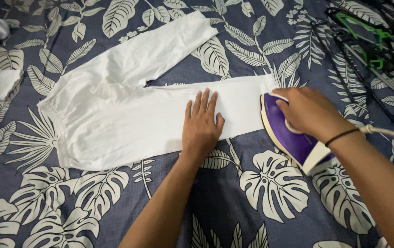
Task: The person irons a white pair of pants on a bed with a floral patterned sheet. They use a purple and white iron to smooth the fabric, repeatedly adjusting the garment's position and folding the legs to ensure even coverage.
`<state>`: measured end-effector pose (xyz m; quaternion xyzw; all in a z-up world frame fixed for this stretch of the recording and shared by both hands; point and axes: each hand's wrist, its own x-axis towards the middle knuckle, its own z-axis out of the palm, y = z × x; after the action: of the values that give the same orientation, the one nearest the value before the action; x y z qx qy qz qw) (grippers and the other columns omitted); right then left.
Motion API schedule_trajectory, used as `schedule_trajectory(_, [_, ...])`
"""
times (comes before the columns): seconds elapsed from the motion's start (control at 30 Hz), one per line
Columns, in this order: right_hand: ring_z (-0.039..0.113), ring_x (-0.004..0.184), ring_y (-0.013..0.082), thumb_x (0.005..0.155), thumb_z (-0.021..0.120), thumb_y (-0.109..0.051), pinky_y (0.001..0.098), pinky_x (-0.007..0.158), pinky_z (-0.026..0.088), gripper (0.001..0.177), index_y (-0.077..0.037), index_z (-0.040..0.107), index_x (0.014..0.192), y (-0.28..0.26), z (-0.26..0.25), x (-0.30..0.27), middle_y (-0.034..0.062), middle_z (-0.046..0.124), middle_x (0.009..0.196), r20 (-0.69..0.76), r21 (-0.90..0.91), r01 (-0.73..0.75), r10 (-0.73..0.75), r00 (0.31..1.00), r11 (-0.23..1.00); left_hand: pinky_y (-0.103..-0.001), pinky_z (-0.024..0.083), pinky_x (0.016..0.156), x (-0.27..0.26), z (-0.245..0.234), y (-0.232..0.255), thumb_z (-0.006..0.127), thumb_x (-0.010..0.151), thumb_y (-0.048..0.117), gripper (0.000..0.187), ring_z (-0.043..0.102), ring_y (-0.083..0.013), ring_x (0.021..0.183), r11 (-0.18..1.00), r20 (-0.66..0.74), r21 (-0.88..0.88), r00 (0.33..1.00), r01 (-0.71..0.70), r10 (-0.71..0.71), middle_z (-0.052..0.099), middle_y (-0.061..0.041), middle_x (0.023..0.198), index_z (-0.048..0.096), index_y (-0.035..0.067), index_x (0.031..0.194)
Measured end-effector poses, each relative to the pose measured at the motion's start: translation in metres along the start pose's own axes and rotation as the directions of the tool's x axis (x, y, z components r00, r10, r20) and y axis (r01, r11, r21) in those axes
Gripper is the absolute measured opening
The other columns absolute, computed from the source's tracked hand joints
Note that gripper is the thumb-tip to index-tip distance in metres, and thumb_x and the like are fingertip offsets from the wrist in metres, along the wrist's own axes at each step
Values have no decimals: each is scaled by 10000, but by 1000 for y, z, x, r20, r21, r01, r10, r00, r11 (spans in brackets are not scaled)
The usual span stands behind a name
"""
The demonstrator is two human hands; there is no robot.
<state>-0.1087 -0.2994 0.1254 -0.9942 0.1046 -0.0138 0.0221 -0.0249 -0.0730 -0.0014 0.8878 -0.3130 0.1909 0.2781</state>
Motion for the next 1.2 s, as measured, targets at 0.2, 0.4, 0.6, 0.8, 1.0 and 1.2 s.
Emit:
schedule_trajectory(0.2, [714,912,440,956,582,-225,535,838,556,347,-135,713,1264,-9,0,-17,203,735,1110,-88,-18,39,-40,995,999,-510,230,1234,-3,0,2,506,976,283,610,339,-328,1513,1000,-9,11,1000,-13,13,412,-190,1599,433,38,1529])
schedule_trajectory(0.4, [712,899,447,964,591,-203,536,823,559,343,-112,708,1273,-8,3,-2,225,728,1103,-115,-52,60,-65,991,997,-504,234,1236,-2,-2,3,509,972,285,612,343,-318,1513,999,2,36,1000,-10,10,419,-183,1598,436,41,1529])
schedule_trajectory(0.6, [713,911,446,998,587,-222,531,822,560,341,-125,711,1301,3,16,41,250,730,1068,-150,-62,17,-26,988,998,-496,241,1241,-2,-4,5,514,969,284,613,348,-309,1513,1000,19,31,1000,3,-4,424,-174,1597,439,49,1530])
schedule_trajectory(0.8, [705,958,443,988,606,-216,524,873,550,310,-136,746,1253,19,24,64,224,742,1075,-176,-18,71,-73,982,997,-500,238,1235,-4,-3,1,516,976,306,622,337,-313,1518,1000,39,12,999,0,0,408,-167,1607,428,67,1543])
schedule_trajectory(1.0, [711,967,439,959,638,-285,517,898,555,340,-174,748,1261,15,18,42,232,744,1074,-92,-20,15,-17,996,1000,-498,172,1234,-20,-19,-13,474,1008,407,634,268,-301,1534,1000,143,4,990,15,-15,329,-134,1650,362,142,1573])
schedule_trajectory(1.2, [715,980,427,955,618,-300,519,890,559,371,-185,722,1291,8,5,4,214,750,1092,-56,-42,68,-70,996,997,-489,126,1246,-49,-52,-43,435,1018,471,666,211,-272,1550,994,182,77,979,75,-88,263,-114,1672,304,179,1601])
